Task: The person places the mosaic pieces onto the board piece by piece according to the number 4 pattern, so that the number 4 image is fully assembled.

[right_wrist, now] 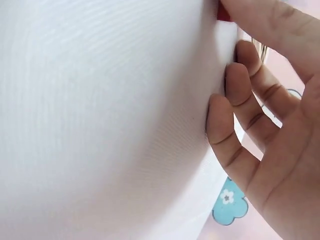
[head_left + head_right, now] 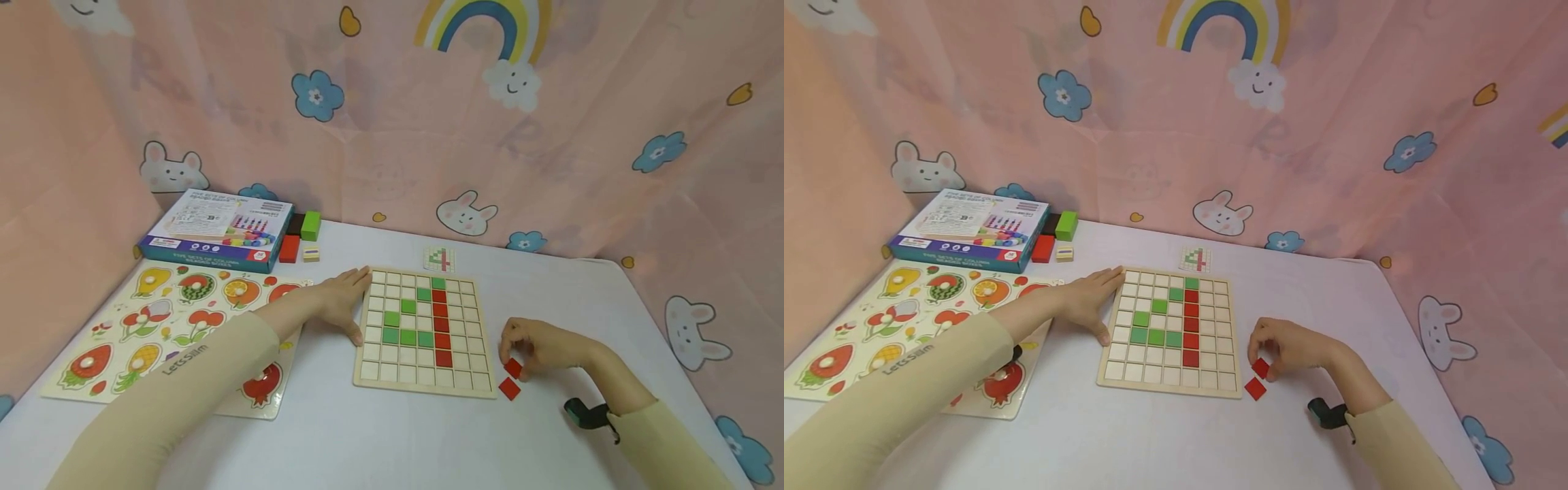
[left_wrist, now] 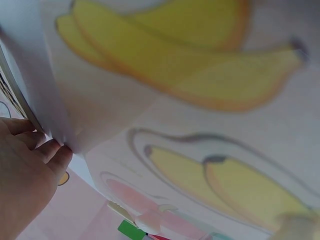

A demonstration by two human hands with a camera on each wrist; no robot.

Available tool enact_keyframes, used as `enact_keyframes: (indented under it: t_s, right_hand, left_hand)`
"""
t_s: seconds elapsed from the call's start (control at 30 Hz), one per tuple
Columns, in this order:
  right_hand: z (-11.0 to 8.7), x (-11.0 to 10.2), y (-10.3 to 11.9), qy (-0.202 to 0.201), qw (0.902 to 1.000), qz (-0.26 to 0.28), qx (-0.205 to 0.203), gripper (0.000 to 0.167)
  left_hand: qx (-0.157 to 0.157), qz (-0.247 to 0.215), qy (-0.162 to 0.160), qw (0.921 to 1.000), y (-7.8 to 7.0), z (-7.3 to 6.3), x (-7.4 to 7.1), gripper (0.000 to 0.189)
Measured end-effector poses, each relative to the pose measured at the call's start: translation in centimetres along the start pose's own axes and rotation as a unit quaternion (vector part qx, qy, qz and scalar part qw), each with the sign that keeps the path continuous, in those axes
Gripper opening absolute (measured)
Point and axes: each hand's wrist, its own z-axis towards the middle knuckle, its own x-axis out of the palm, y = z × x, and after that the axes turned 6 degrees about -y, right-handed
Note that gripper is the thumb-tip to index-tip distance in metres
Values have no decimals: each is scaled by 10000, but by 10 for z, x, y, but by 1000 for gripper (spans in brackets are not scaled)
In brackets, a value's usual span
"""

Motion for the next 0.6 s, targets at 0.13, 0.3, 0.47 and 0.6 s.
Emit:
enact_keyframes:
  t_s: [0.13,0.3,0.47,0.6]
  right_hand:
    - [2,-1,0,-289,9993,-83,200,28]
    - [6,-6,2,-531,9970,-41,554,19]
    - [11,-10,6,-778,9958,234,414,9]
    - [19,-6,21,-821,9944,634,212,16]
  left_hand:
    - [-4,-1,-27,10000,0,0,0,133]
    - [-8,28,-40,10000,1,1,1,133]
    - [10,44,-37,10000,1,1,1,133]
    - [34,66,-54,10000,3,1,1,133]
